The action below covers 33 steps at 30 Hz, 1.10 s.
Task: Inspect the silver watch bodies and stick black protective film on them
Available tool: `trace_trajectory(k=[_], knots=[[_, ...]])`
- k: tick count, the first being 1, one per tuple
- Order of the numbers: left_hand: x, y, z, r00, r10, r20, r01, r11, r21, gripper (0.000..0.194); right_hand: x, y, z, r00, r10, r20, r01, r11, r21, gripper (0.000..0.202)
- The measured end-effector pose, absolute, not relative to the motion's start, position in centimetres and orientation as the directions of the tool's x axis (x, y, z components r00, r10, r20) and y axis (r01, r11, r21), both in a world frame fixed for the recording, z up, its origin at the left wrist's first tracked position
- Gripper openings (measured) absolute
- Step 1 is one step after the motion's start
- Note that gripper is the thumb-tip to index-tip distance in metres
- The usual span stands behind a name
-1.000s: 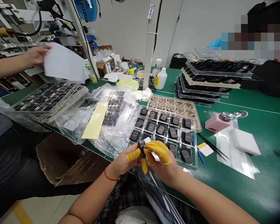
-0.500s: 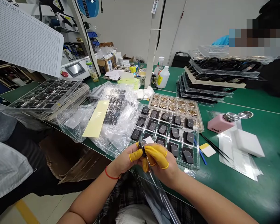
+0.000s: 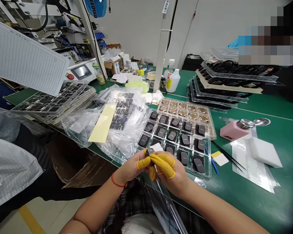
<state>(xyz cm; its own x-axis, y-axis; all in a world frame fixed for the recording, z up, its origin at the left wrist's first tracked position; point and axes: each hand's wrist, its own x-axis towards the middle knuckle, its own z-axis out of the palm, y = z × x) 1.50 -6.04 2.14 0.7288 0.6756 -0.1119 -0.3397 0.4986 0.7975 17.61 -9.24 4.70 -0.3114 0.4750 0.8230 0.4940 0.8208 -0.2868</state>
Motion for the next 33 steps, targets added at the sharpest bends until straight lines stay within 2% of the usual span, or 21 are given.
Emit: trace_trajectory(k=[6, 12, 15, 20, 27, 33], knots=[[1.4, -5.8, 1.9, 0.723, 0.677, -0.135, -0.31, 0.493, 0.813, 0.04, 17.5, -9.1, 4.4, -0.336, 0.458, 0.823, 0.453, 0.845, -0.285, 0.037], [1.3, -5.9, 1.7, 0.725, 0.675, -0.136, -0.312, 0.497, 0.809, 0.036, 17.3, -9.1, 4.1, -0.314, 0.489, 0.814, 0.43, 0.837, -0.338, 0.041], [1.4, -5.9, 1.8, 0.739, 0.663, -0.12, -0.32, 0.502, 0.804, 0.042, 17.3, -9.2, 4.1, -0.281, 0.498, 0.82, 0.398, 0.838, -0.373, 0.036], [1.1, -5.6, 2.3, 0.802, 0.596, -0.039, -0.319, 0.483, 0.815, 0.046, 18.0, -9.2, 5.4, -0.172, 0.583, 0.794, 0.492, 0.749, -0.444, 0.035], [0.8, -5.6, 2.3, 0.835, 0.551, -0.001, -0.301, 0.458, 0.836, 0.048, 19.0, -8.4, 6.9, -0.366, 0.687, 0.628, 0.519, 0.711, -0.475, 0.014], [0.9, -5.8, 1.6, 0.825, 0.564, -0.046, -0.274, 0.47, 0.839, 0.048, 18.6, -8.5, 6.1, -0.459, 0.631, 0.626, 0.562, 0.752, -0.346, 0.017]])
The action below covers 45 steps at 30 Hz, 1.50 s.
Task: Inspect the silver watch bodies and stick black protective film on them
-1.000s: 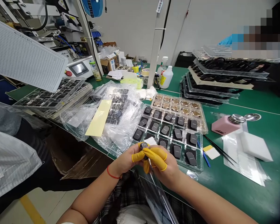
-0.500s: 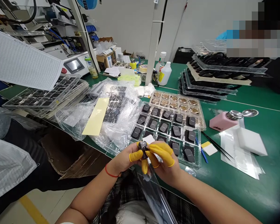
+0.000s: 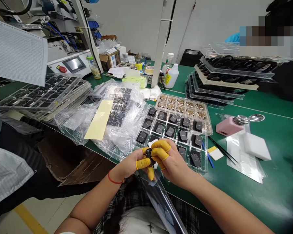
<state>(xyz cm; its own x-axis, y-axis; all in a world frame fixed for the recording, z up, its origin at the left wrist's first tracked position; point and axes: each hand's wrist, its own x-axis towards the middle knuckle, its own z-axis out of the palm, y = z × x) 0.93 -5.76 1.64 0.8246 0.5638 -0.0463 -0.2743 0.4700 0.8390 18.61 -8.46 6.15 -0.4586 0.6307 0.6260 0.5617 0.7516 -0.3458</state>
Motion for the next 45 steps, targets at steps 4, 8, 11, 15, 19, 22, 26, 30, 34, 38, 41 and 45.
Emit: trace_trajectory(k=[4, 8, 11, 15, 19, 22, 26, 30, 34, 38, 41, 45], knots=[[0.5, -5.7, 1.3, 0.821, 0.568, -0.057, -0.293, 0.505, 0.812, 0.045, 19.7, -10.2, 7.3, -0.422, 0.726, 0.544, 0.585, 0.676, -0.448, 0.019], [-0.2, -5.6, 0.8, 0.825, 0.562, -0.059, -0.309, 0.535, 0.787, 0.045, 21.5, -12.4, 6.2, -0.309, 0.881, 0.359, 0.676, 0.469, -0.568, 0.012], [-0.4, -5.5, 0.6, 0.825, 0.561, -0.066, -0.308, 0.544, 0.78, 0.045, 21.7, -13.5, 2.7, -0.324, 0.895, 0.307, 0.801, 0.432, -0.414, 0.014], [-0.5, -5.6, 0.9, 0.819, 0.567, -0.089, -0.282, 0.532, 0.798, 0.048, 21.3, -14.3, -0.8, -0.316, 0.863, 0.395, 0.889, 0.415, -0.196, 0.021], [0.1, -6.1, 2.0, 0.768, 0.627, -0.131, -0.222, 0.451, 0.864, 0.047, 22.3, -14.3, 1.2, -0.418, 0.876, 0.241, 0.791, 0.481, -0.378, 0.029], [0.9, -6.9, 2.7, 0.648, 0.728, -0.223, -0.065, 0.345, 0.936, 0.042, 23.6, -14.0, 4.5, -0.412, 0.906, 0.096, 0.725, 0.39, -0.568, 0.024], [2.2, -8.2, 3.1, 0.538, 0.805, -0.25, 0.185, 0.177, 0.967, 0.039, 23.3, -13.7, 7.0, -0.157, 0.969, 0.188, 0.691, 0.244, -0.68, 0.016], [3.1, -9.1, 3.2, 0.494, 0.851, -0.18, 0.295, 0.03, 0.955, 0.032, 20.8, -13.9, 6.6, -0.045, 0.952, 0.303, 0.727, 0.239, -0.644, 0.012], [3.6, -9.5, 3.1, 0.427, 0.897, -0.111, 0.336, -0.044, 0.941, 0.027, 19.7, -13.8, 5.8, -0.028, 0.948, 0.318, 0.73, 0.237, -0.641, 0.01], [3.4, -9.6, 2.9, 0.476, 0.87, -0.127, 0.243, 0.008, 0.97, 0.043, 20.4, -13.4, 5.9, 0.013, 0.961, 0.276, 0.615, 0.21, -0.76, 0.011], [2.9, -9.7, 2.6, 0.542, 0.834, -0.104, 0.077, 0.074, 0.994, 0.055, 21.0, -13.6, 5.9, -0.015, 0.908, 0.419, 0.6, 0.343, -0.723, 0.014], [2.0, -9.7, 2.6, 0.709, 0.703, -0.059, -0.101, 0.183, 0.978, 0.069, 21.5, -14.4, 5.2, -0.284, 0.57, 0.771, 0.677, 0.689, -0.26, 0.025]])
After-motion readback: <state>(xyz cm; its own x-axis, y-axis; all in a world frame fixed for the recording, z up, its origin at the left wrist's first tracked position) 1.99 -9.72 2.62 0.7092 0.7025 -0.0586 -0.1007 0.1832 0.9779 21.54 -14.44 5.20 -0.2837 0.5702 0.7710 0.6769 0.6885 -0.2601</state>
